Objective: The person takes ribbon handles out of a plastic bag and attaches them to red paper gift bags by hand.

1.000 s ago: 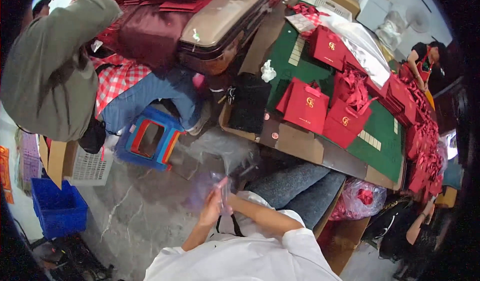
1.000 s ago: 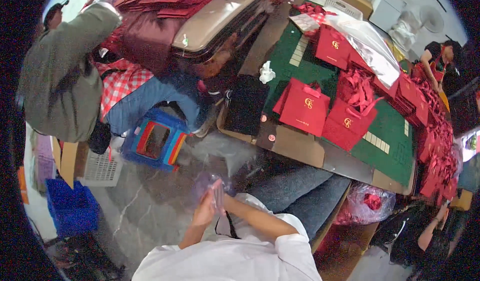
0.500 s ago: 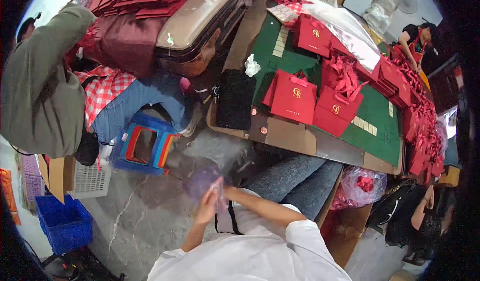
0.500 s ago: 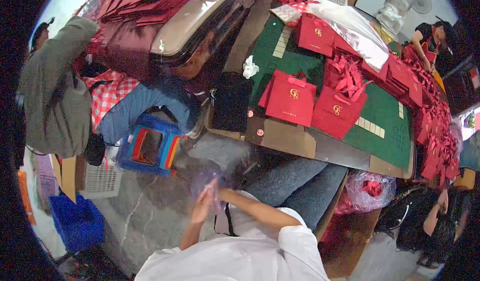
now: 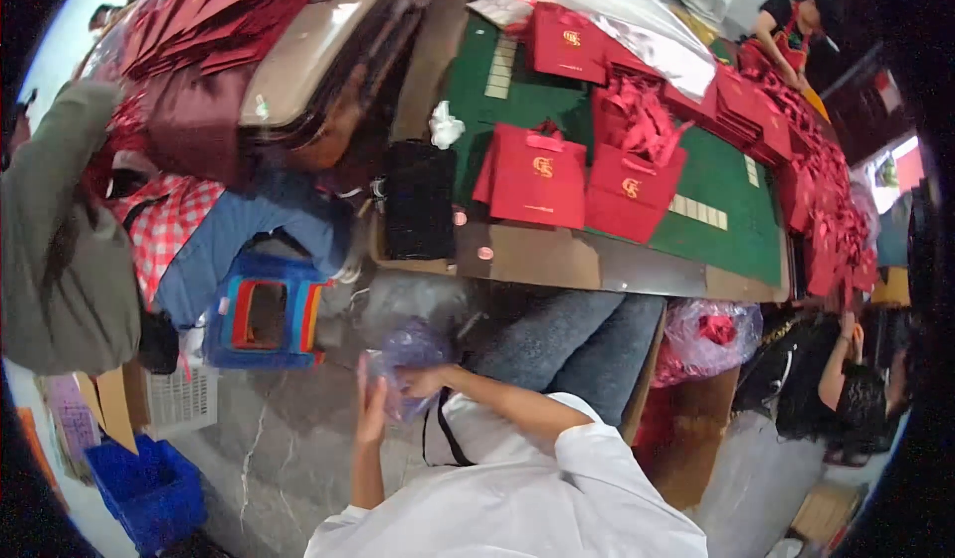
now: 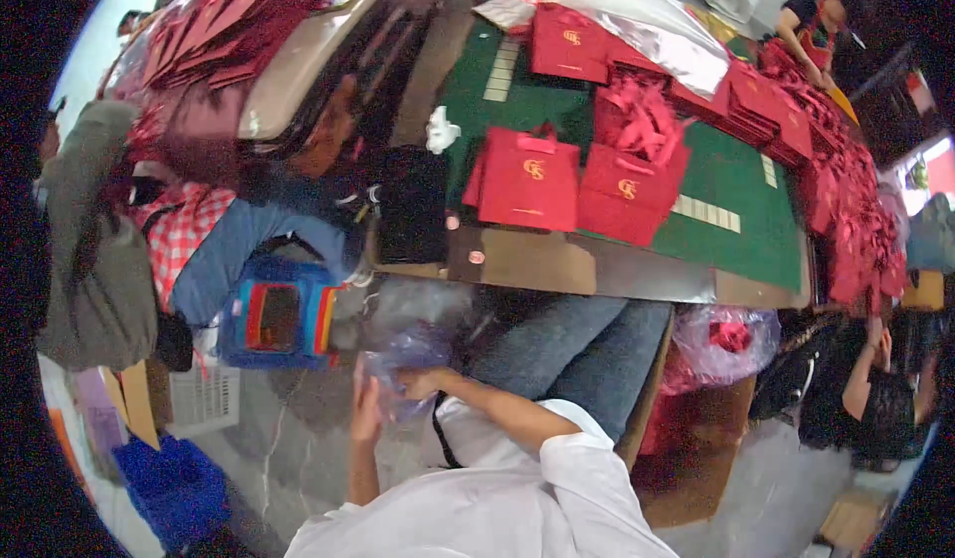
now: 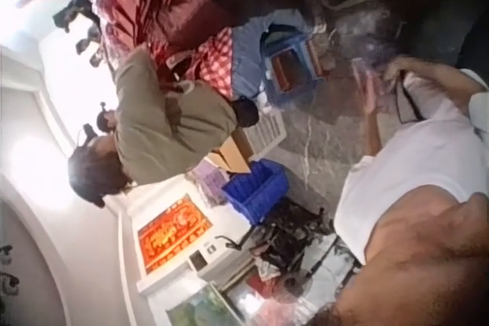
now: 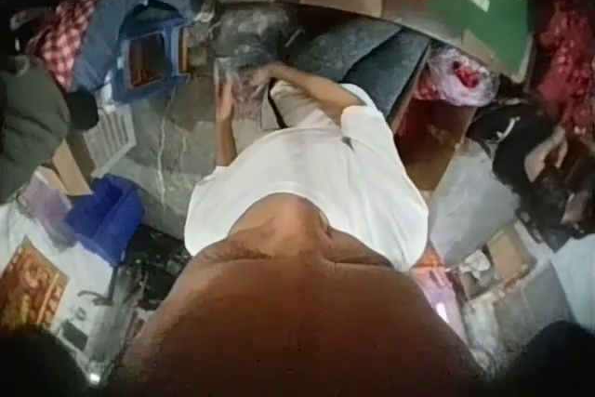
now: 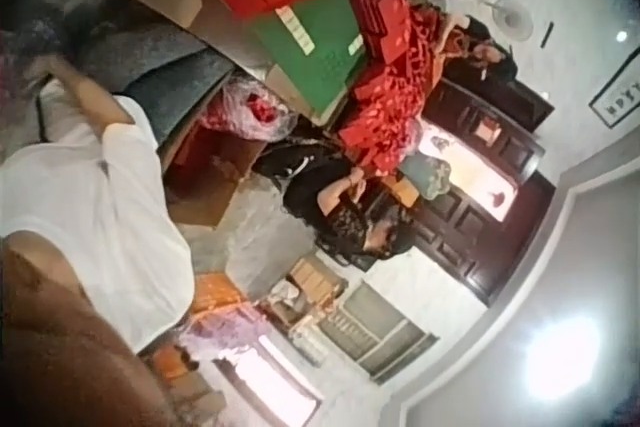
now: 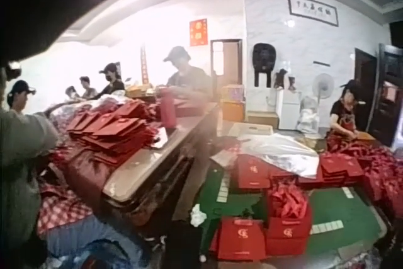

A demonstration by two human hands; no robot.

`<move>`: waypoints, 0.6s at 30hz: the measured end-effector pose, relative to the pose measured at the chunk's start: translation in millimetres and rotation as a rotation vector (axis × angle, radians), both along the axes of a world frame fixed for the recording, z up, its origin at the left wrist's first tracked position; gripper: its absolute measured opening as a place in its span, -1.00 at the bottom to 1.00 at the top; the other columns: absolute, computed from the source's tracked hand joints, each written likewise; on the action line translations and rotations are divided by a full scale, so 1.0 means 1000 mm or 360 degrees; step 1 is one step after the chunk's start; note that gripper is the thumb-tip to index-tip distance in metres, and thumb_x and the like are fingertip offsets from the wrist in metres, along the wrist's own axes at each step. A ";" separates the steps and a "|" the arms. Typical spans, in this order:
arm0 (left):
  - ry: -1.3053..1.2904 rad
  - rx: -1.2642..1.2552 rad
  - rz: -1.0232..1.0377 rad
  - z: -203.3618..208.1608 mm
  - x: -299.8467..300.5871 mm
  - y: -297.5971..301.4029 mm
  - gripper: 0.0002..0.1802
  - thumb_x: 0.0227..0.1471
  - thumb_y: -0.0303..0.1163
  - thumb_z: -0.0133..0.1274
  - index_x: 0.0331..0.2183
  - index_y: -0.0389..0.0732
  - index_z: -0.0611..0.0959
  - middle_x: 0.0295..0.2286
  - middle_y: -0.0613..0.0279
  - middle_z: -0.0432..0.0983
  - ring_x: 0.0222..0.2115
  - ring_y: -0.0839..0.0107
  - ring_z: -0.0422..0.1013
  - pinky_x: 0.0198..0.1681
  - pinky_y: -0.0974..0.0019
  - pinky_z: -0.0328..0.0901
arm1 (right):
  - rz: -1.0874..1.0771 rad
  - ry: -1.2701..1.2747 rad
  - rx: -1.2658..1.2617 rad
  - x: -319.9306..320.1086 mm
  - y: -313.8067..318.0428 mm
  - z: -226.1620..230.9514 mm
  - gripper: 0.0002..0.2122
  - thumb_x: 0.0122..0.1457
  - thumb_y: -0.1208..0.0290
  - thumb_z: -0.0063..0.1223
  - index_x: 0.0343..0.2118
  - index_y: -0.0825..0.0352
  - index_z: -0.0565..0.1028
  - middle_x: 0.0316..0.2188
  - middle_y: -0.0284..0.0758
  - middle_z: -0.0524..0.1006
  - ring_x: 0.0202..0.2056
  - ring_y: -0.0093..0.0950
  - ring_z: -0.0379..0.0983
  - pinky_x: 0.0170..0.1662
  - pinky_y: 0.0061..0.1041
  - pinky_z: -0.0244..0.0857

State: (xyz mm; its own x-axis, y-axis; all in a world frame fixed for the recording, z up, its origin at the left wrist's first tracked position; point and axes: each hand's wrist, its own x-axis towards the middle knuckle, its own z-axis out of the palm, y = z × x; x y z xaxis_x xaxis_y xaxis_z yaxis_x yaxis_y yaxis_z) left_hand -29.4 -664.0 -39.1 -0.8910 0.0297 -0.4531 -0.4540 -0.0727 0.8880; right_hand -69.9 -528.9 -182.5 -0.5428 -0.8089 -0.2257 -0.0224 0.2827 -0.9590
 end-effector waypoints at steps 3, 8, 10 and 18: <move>0.0060 -0.0028 -0.0211 -0.003 -0.019 0.019 -0.17 0.20 -0.24 0.00 0.31 0.02 -0.10 -0.55 0.40 0.35 -0.63 0.65 0.23 -0.65 0.50 0.21 | 0.0155 0.0220 0.0333 -0.012 0.004 -0.011 -0.67 0.02 0.23 0.08 -0.23 0.38 0.54 -0.18 -0.04 0.54 -0.14 -0.18 0.49 -0.13 -0.22 0.39; 0.0080 -0.0318 -0.0243 -0.009 -0.020 0.022 -0.12 0.17 -0.25 0.03 0.32 0.06 -0.13 -0.46 0.41 0.36 -0.59 0.64 0.25 -0.65 0.52 0.23 | -0.0504 0.0802 0.0935 -0.049 0.070 0.096 -0.86 -0.04 0.39 0.05 -0.46 0.34 0.55 -0.47 -0.08 0.57 -0.40 -0.17 0.56 -0.40 -0.17 0.42; -0.0065 -0.0319 -0.0351 0.011 -0.023 0.033 -0.15 0.18 -0.30 0.00 0.32 -0.01 -0.11 -0.14 0.29 0.36 -0.36 0.61 0.26 -0.36 0.50 0.27 | -0.0787 0.0717 0.1127 -0.057 0.089 0.056 -0.81 -0.02 0.31 0.06 -0.45 0.33 0.56 -0.44 -0.08 0.59 -0.37 -0.19 0.57 -0.37 -0.19 0.44; 0.0045 -0.0339 -0.0142 0.021 -0.010 0.029 -0.08 0.10 -0.41 0.06 0.32 -0.03 -0.12 0.02 0.18 0.26 -0.35 0.53 0.31 -0.33 0.46 0.32 | -0.0101 0.0147 0.0788 -0.033 0.032 -0.046 -0.71 -0.03 0.22 0.06 -0.36 0.37 0.55 -0.36 -0.11 0.60 -0.24 -0.06 0.53 -0.17 -0.16 0.40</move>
State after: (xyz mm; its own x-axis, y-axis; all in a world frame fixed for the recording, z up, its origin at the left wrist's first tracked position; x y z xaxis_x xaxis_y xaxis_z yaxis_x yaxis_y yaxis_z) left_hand -39.2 -634.7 -17.7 -0.9014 0.0153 -0.4327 -0.4252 0.1571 0.8914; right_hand -102.7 -496.5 -228.0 -0.6232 -0.5818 -0.5226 -0.0690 0.7065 -0.7044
